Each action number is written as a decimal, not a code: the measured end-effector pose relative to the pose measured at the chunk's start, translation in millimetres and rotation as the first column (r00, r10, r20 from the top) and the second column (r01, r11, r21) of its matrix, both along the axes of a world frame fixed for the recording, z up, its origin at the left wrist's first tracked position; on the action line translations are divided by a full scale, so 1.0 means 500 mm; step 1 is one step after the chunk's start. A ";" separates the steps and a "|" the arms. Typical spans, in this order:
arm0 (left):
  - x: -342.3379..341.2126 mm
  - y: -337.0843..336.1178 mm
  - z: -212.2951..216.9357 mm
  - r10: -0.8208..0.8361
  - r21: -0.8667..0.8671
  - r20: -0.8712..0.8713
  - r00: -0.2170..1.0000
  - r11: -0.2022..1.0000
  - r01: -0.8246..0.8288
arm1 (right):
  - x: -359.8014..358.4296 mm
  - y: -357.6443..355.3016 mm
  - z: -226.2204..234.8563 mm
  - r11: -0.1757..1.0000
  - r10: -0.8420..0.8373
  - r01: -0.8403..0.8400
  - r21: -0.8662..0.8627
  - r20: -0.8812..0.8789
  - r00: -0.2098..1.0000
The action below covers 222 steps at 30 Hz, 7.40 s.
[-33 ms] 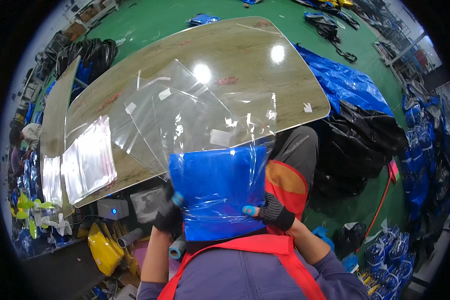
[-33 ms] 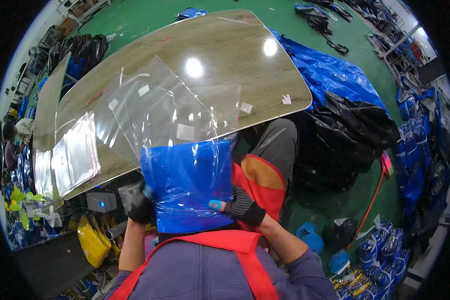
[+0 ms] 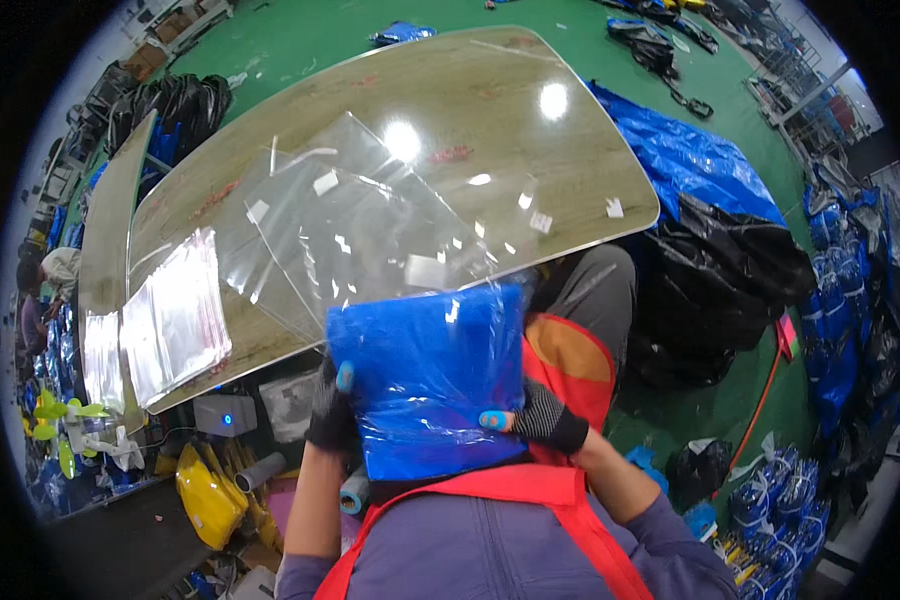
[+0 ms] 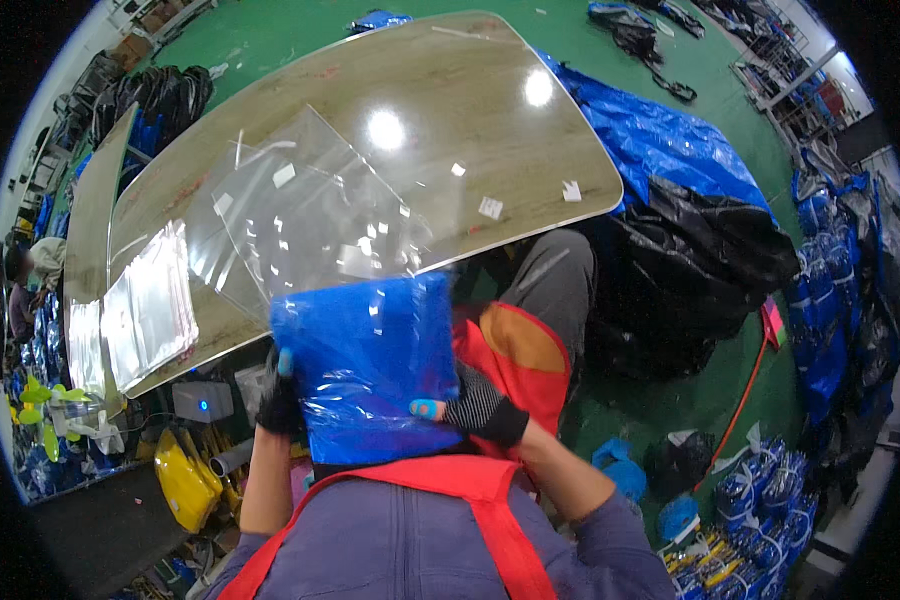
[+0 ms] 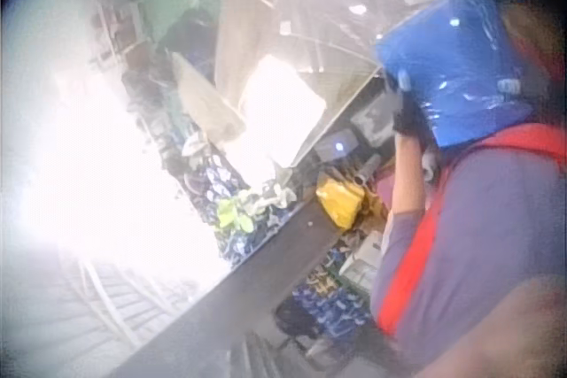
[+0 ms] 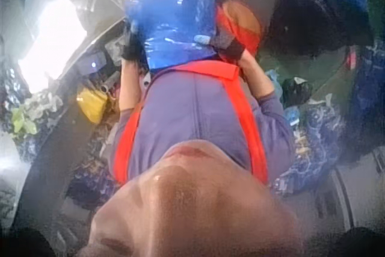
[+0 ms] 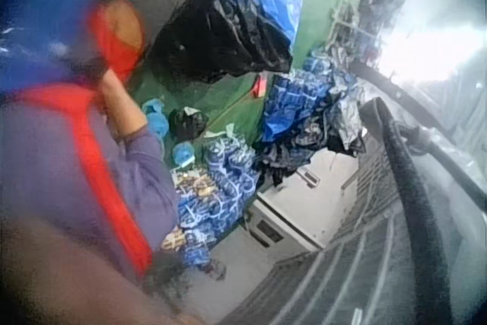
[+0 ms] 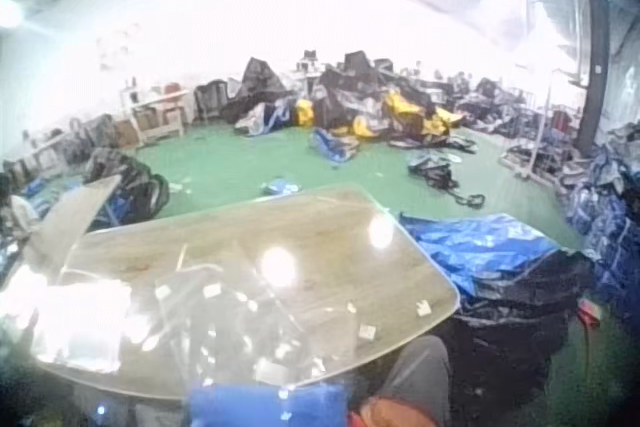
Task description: The person repeatedly folds blue and black plastic bags on a table, then places each folded bag into a clear plastic sleeve. The person handles the bags one at a time and continues the cycle throughout the clip.
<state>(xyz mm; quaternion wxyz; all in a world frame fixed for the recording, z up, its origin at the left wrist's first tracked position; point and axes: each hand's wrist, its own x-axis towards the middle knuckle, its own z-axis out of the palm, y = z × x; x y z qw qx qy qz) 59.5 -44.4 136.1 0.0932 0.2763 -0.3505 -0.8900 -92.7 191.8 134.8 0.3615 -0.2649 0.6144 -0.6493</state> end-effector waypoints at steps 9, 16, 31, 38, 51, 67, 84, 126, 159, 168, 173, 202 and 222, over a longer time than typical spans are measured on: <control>-0.011 -0.030 -0.070 0.041 -0.090 -0.130 0.991 0.994 -0.053 | -0.021 -0.024 -0.009 0.994 -0.029 -0.002 0.107 0.287 0.957; -0.007 -0.023 -0.058 -0.190 -0.240 0.272 0.943 0.936 0.258 | -0.019 -0.019 -0.012 0.973 -0.133 0.088 0.214 0.203 0.970; -0.033 -0.032 -0.085 -0.042 -0.332 0.081 0.996 0.941 0.067 | -0.047 -0.023 -0.046 0.995 -0.087 0.076 0.060 0.206 0.975; -0.024 -0.039 -0.084 -0.116 -0.291 0.236 0.965 0.939 0.184 | -0.011 -0.011 -0.062 0.996 -0.084 0.065 0.068 0.343 0.936; -0.060 -0.031 -0.071 -0.099 -0.324 0.002 0.995 0.941 0.095 | -0.034 -0.019 -0.021 0.977 -0.209 0.193 0.092 0.218 0.953; -0.052 -0.038 -0.102 -0.337 -0.355 0.266 0.903 0.837 0.417 | -0.041 -0.022 -0.038 0.928 -0.352 0.369 -0.050 0.201 0.914; -0.114 -0.090 0.086 -0.510 -0.931 0.154 0.847 -0.361 -0.048 | -0.240 -0.069 -0.029 0.979 0.138 -0.126 -0.157 0.069 0.988; -0.112 -0.089 0.031 -0.352 -0.627 -0.060 0.934 0.742 0.239 | -0.185 -0.217 0.080 0.954 0.301 -0.242 0.178 -0.530 0.793; -0.135 -0.076 -0.025 -0.455 -0.643 -0.329 0.828 0.750 0.157 | -0.208 -0.198 0.125 0.859 0.486 -0.458 0.231 -0.081 0.870; -0.137 -0.058 -0.003 -0.566 -0.851 -0.257 0.784 0.517 0.094 | -0.222 -0.154 0.116 0.829 0.534 -0.516 0.214 -0.034 0.845; -0.144 -0.036 -0.005 -0.533 -0.917 -0.286 0.797 0.393 -0.067 | -0.241 -0.116 0.111 0.819 0.543 -0.493 0.294 -0.117 0.832; -0.155 -0.066 -0.067 -0.374 -0.751 -0.221 0.901 0.654 0.088 | -0.194 -0.225 0.086 0.887 0.445 -0.342 0.311 -0.370 0.816; -0.178 -0.140 -0.100 -0.188 -0.785 -0.134 0.973 0.620 0.012 | -0.162 -0.078 -0.124 0.932 -0.339 0.362 -0.026 -0.416 0.844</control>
